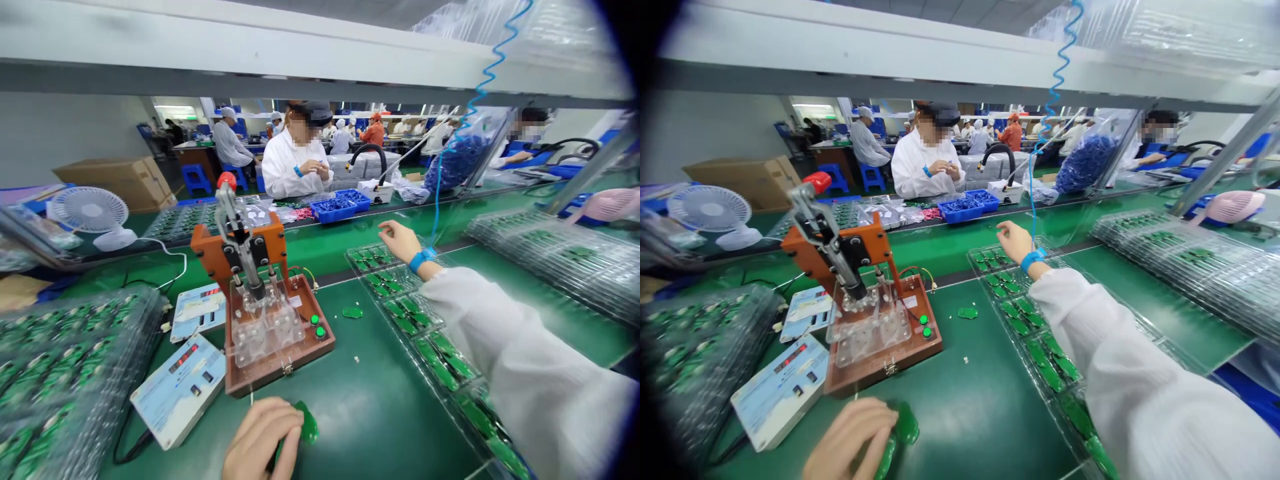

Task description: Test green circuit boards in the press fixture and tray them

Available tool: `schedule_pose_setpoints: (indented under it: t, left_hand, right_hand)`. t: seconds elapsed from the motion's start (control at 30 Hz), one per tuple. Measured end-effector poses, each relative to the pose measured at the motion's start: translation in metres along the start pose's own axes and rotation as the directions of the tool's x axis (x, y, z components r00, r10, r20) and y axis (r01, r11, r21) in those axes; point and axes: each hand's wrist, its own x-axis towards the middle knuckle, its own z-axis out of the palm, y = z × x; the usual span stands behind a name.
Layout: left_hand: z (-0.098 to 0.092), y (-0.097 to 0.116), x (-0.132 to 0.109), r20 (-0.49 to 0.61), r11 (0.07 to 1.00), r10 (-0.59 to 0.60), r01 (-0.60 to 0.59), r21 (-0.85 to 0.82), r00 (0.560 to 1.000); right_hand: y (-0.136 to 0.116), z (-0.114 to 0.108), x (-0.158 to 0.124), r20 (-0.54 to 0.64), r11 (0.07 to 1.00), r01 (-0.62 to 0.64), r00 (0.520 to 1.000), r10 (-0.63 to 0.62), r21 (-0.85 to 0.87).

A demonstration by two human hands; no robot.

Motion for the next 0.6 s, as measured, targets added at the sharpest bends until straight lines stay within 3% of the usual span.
schedule_pose_setpoints:
  t: [0.13, 0.2, 0.27, 0.3, 0.37, 0.47, 0.53, 0.6]
  left_hand:
    - [-0.009, 0.006, 0.001, -0.045, 0.993, -0.117, 0.116, -0.021, 0.992]
    - [-0.013, 0.006, -0.001, -0.080, 0.984, -0.179, 0.177, -0.023, 0.981]
    - [-0.021, 0.002, -0.005, -0.082, 0.970, -0.244, 0.243, -0.020, 0.966]
    - [-0.026, -0.001, -0.008, -0.048, 0.963, -0.271, 0.271, -0.014, 0.961]
    - [-0.037, -0.007, -0.014, 0.098, 0.958, -0.286, 0.286, 0.011, 0.953]
    - [-0.049, -0.015, -0.021, 0.334, 0.970, -0.236, 0.240, 0.030, 0.913]
    - [-0.052, -0.018, -0.023, 0.415, 0.971, -0.231, 0.238, 0.036, 0.880]
    - [-0.052, -0.021, -0.022, 0.475, 0.969, -0.236, 0.241, 0.051, 0.848]
  right_hand:
    - [-0.064, -0.027, -0.062, -0.108, 0.949, 0.291, 0.954, -0.279, 0.118]
    - [-0.094, -0.038, -0.104, -0.174, 0.789, 0.596, 0.801, -0.573, 0.150]
    - [-0.115, -0.043, -0.147, -0.081, 0.627, 0.752, 0.651, -0.754, 0.203]
    - [-0.121, -0.043, -0.166, 0.002, 0.579, 0.775, 0.598, -0.801, 0.254]
    - [-0.127, -0.036, -0.199, 0.210, 0.553, 0.733, 0.514, -0.832, 0.397]
    - [-0.122, -0.016, -0.229, 0.464, 0.609, 0.554, 0.395, -0.793, 0.568]
    - [-0.118, -0.002, -0.238, 0.550, 0.653, 0.445, 0.353, -0.757, 0.613]
    - [-0.117, 0.009, -0.239, 0.584, 0.681, 0.365, 0.351, -0.732, 0.635]
